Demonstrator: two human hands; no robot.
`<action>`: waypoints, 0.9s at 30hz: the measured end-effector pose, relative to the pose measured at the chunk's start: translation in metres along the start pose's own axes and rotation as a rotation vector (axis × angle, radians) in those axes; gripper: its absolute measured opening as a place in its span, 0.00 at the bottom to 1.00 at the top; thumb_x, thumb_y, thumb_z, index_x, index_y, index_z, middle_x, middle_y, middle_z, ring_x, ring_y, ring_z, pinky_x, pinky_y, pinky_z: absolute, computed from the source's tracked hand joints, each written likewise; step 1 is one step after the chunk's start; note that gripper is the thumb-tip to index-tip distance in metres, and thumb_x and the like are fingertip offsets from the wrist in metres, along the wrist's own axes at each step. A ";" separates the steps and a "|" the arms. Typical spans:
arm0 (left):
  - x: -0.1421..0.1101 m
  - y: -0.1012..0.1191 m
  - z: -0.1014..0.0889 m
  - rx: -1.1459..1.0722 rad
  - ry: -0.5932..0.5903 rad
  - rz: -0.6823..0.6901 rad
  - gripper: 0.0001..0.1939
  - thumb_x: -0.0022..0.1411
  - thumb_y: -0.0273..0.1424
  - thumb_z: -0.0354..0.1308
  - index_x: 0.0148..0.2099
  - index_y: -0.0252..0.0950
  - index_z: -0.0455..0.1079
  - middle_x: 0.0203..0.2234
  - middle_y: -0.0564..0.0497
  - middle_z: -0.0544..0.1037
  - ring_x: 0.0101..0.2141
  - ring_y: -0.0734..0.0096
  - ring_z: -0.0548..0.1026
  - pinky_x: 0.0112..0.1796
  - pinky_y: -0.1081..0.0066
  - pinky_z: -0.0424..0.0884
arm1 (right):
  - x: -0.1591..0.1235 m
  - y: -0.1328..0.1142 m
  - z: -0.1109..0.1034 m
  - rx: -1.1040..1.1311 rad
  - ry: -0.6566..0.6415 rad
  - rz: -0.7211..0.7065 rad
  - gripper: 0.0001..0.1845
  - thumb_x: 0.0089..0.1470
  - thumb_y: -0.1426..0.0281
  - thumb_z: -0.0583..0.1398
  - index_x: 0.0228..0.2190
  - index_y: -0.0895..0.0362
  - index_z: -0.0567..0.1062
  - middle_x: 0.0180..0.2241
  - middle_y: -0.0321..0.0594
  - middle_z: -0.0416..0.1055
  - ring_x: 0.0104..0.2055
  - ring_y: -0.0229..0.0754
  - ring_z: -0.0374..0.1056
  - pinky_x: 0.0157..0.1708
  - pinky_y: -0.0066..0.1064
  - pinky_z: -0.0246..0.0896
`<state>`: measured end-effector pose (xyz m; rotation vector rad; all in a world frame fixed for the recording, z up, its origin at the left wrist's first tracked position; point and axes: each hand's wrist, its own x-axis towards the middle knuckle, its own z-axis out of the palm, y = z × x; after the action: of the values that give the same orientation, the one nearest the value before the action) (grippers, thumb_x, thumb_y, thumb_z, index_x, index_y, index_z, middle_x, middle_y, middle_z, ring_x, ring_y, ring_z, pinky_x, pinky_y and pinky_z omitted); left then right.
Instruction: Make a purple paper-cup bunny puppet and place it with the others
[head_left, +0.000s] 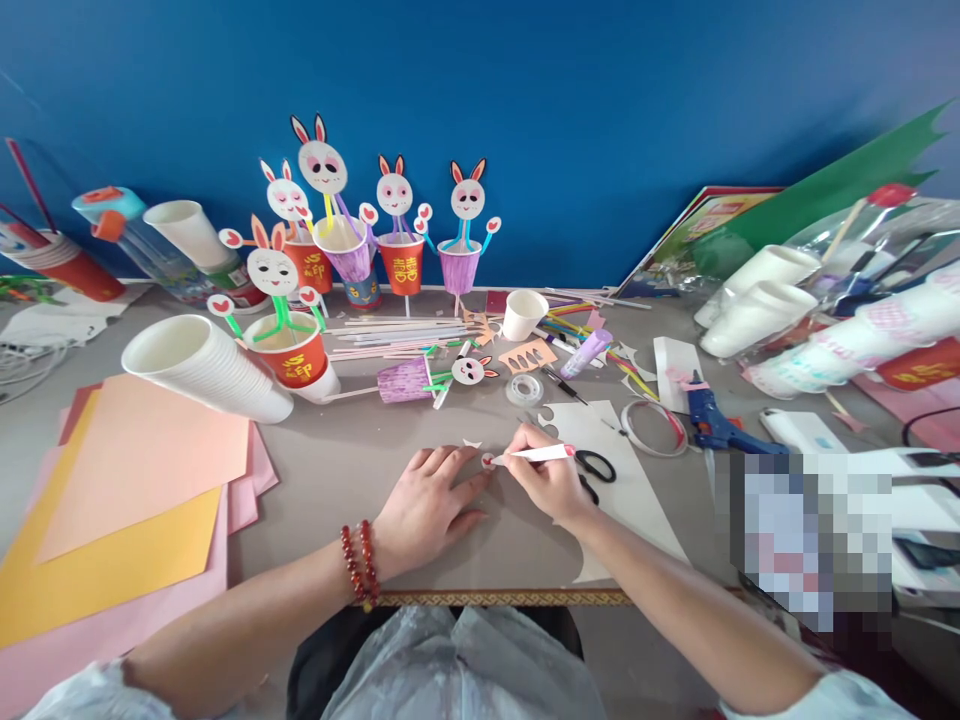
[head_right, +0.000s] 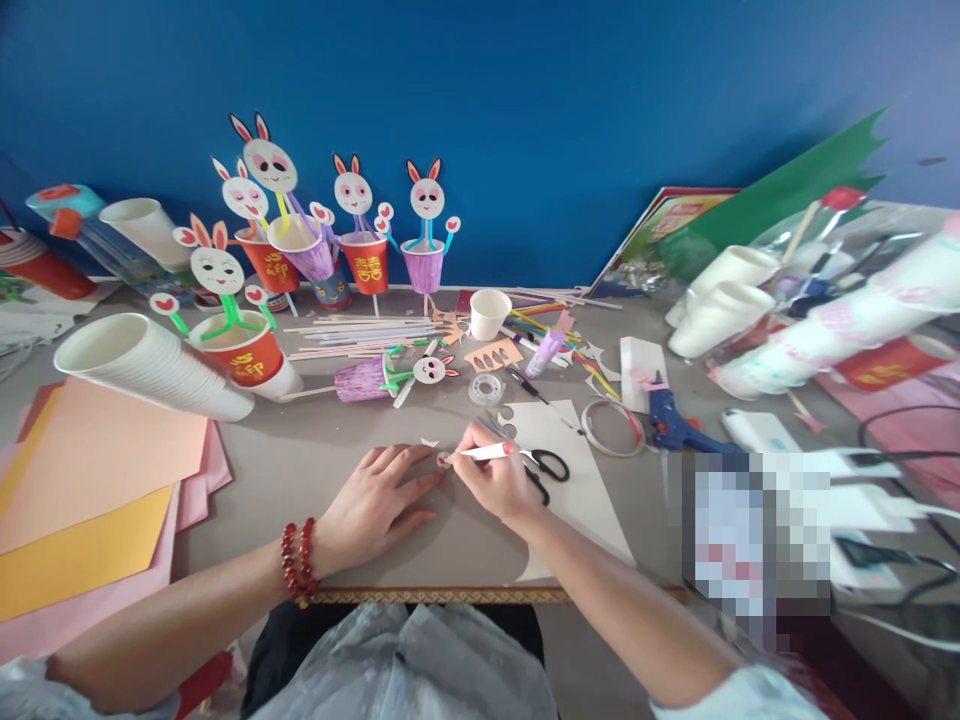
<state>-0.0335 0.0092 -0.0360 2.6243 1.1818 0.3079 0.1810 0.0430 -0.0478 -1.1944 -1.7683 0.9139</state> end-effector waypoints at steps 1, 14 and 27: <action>0.000 0.000 0.000 0.002 0.003 0.002 0.23 0.70 0.44 0.50 0.62 0.42 0.66 0.60 0.42 0.67 0.55 0.51 0.67 0.52 0.51 0.65 | 0.000 0.000 0.000 0.036 0.012 0.014 0.11 0.57 0.73 0.57 0.23 0.54 0.65 0.21 0.32 0.64 0.22 0.36 0.59 0.22 0.28 0.52; 0.000 0.004 0.000 0.026 0.036 -0.003 0.25 0.69 0.41 0.52 0.65 0.41 0.62 0.61 0.39 0.64 0.56 0.49 0.65 0.52 0.51 0.66 | 0.002 0.000 -0.001 0.063 0.090 -0.031 0.12 0.66 0.63 0.54 0.46 0.53 0.72 0.34 0.41 0.73 0.34 0.42 0.71 0.31 0.32 0.65; 0.001 -0.007 -0.008 -0.087 0.185 -0.101 0.13 0.69 0.37 0.52 0.51 0.41 0.73 0.54 0.44 0.71 0.51 0.55 0.69 0.50 0.55 0.67 | 0.002 -0.005 0.001 -0.079 -0.002 0.006 0.14 0.67 0.62 0.52 0.45 0.53 0.74 0.32 0.40 0.78 0.34 0.45 0.76 0.37 0.34 0.68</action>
<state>-0.0399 0.0154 -0.0308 2.4946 1.3214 0.5796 0.1778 0.0432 -0.0436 -1.2494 -1.8187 0.8557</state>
